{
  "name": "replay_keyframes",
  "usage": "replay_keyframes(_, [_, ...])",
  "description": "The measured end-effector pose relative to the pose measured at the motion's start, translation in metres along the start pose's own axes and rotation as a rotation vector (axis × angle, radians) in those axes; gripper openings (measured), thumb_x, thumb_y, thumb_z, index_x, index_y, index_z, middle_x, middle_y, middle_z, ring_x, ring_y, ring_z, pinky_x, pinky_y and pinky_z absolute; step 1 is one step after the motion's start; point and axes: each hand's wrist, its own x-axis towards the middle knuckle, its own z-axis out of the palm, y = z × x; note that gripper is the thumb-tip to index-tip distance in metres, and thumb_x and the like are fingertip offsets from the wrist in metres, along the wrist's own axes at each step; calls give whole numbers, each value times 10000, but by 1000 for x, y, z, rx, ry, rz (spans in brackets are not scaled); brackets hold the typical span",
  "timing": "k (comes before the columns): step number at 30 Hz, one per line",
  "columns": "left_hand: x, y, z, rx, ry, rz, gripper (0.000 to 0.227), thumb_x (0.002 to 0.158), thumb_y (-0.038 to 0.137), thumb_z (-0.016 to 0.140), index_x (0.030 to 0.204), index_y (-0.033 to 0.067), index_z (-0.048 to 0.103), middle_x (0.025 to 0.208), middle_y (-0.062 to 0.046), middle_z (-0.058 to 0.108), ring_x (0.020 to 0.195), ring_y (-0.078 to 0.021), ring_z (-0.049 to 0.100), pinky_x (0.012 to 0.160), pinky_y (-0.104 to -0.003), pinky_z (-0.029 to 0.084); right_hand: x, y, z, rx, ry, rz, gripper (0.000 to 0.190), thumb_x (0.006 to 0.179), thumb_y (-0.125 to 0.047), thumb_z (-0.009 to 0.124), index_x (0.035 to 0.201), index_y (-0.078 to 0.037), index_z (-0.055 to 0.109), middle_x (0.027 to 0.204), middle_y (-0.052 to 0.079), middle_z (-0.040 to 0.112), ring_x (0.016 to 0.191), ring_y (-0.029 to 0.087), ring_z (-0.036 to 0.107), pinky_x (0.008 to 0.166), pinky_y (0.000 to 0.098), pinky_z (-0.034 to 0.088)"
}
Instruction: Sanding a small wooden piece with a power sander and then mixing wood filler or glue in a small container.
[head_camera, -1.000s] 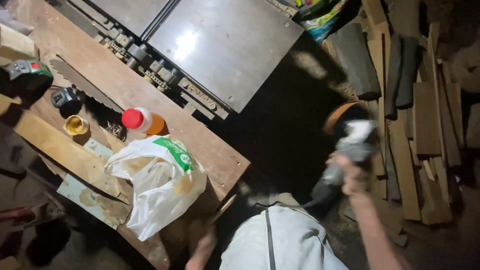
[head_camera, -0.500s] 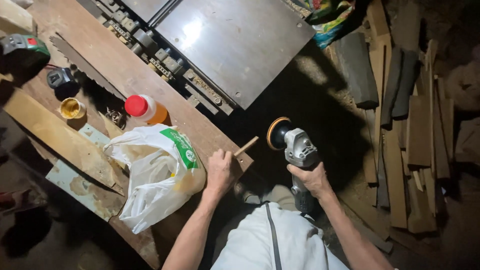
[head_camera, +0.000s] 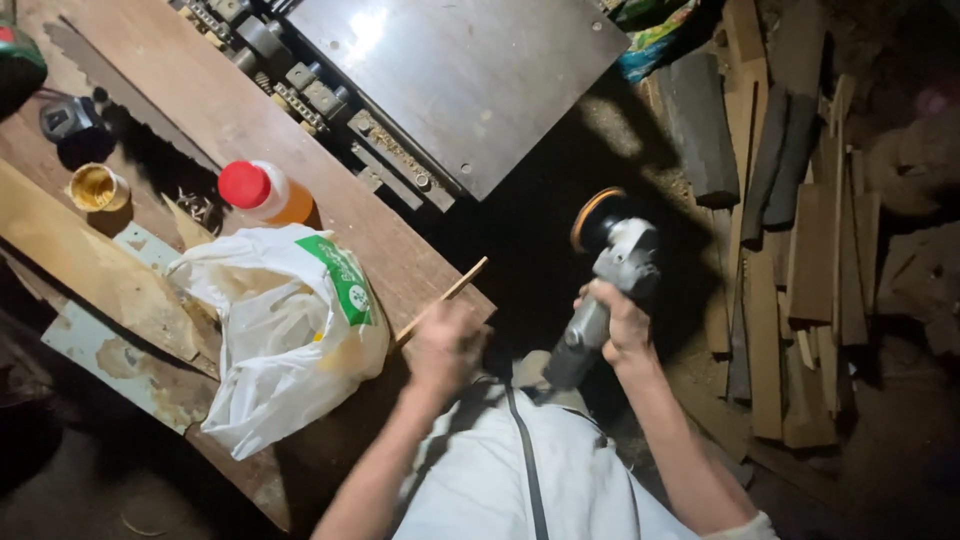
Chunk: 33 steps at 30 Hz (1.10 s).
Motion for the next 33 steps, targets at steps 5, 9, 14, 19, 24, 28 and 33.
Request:
replay_keyframes(5, [-10,66,58,-509,-113,-140,540,747,317,905,1205,147,675,1049,-89,608,960,-332,648,826,-409,553,8,-19,20,309,135,5,311,708,-386,790,758,-81,755,676,122,712,615,188,731,553,327,601])
replay_keyframes(9, [-1,77,58,-516,24,-382,622,713,375,946,1193,96,665,1066,-115,616,933,-322,677,793,-399,586,14,-24,31,519,232,45,288,672,-370,789,705,-97,705,685,72,688,627,181,730,525,322,624])
replay_keyframes(14, [1,76,78,-431,112,-417,625,696,387,935,1195,103,686,975,-102,605,892,-329,646,800,-437,544,4,-34,38,562,256,70,291,716,-343,793,783,-121,618,749,39,665,710,173,722,593,325,636])
replay_keyframes(19, [1,72,95,-393,135,-366,556,729,389,910,1171,119,707,924,-76,617,873,-307,635,796,-426,517,27,-25,30,491,278,52,299,741,-353,794,859,-138,624,819,13,661,792,140,700,675,302,640])
replay_keyframes(24, [9,51,50,-44,142,14,438,765,431,838,1132,227,713,1055,-46,620,1000,-261,601,905,-413,474,7,-41,22,-18,157,-177,245,659,-222,835,692,-40,675,628,126,662,564,202,701,485,381,531])
replay_keyframes(28, [4,-22,10,252,306,-25,389,777,224,765,1154,154,701,1039,-110,610,915,-321,605,837,-454,500,8,-34,-1,-512,-2,-287,371,601,-223,900,845,12,750,720,186,671,660,242,637,544,424,480])
replay_keyframes(33, [-44,-66,46,185,295,-21,401,763,119,696,1151,214,736,988,-60,565,886,-276,578,800,-406,486,-55,-69,27,-932,-280,-167,741,534,-287,902,1200,-50,680,1119,231,740,1114,422,684,833,563,515])
